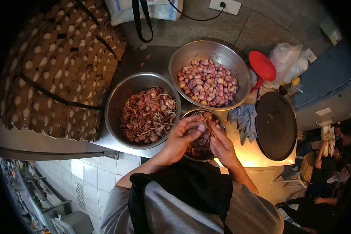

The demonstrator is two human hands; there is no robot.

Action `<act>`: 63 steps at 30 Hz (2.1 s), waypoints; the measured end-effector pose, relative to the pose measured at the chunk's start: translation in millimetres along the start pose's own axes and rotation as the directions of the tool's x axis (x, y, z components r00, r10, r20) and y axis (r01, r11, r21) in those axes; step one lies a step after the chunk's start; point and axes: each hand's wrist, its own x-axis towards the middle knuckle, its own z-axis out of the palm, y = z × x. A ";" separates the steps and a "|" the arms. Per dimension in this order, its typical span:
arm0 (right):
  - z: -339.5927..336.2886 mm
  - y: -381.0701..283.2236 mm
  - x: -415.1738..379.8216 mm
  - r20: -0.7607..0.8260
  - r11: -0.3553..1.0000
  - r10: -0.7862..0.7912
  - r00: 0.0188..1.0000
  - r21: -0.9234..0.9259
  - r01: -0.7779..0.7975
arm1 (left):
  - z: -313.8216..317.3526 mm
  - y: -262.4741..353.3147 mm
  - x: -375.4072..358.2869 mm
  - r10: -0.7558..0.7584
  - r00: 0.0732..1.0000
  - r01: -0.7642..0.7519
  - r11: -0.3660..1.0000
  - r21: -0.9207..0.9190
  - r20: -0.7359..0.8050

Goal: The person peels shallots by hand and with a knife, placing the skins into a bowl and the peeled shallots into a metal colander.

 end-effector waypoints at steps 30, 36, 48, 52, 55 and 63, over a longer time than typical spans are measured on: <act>-7.2 -4.4 1.4 0.068 0.982 0.025 0.997 -0.190 -0.011 | 2.2 2.3 -3.0 0.086 0.996 -0.083 0.984 0.161 -0.008; -8.6 -9.1 1.8 0.028 0.980 0.138 0.990 -0.146 -0.133 | 3.1 4.1 -3.8 0.080 0.997 -0.077 0.978 0.194 -0.007; -16.4 -3.8 8.4 0.025 0.995 0.056 0.998 -0.081 -0.053 | 2.7 4.2 -2.5 0.017 1.000 -0.015 0.994 0.106 -0.015; -10.1 -6.1 9.0 -0.027 0.994 0.015 1.000 -0.104 -0.018 | 2.0 8.3 -3.5 -0.096 0.995 0.093 0.979 -0.183 -0.009; -15.6 0.3 8.4 0.078 0.995 0.000 0.997 -0.104 0.009 | 5.4 11.7 -3.4 -0.135 0.991 0.133 0.962 -0.238 0.007; 0.3 -3.9 -0.2 0.092 0.999 0.028 0.995 0.044 -0.033 | -0.6 3.7 -1.7 -0.102 0.994 0.089 0.973 -0.215 -0.048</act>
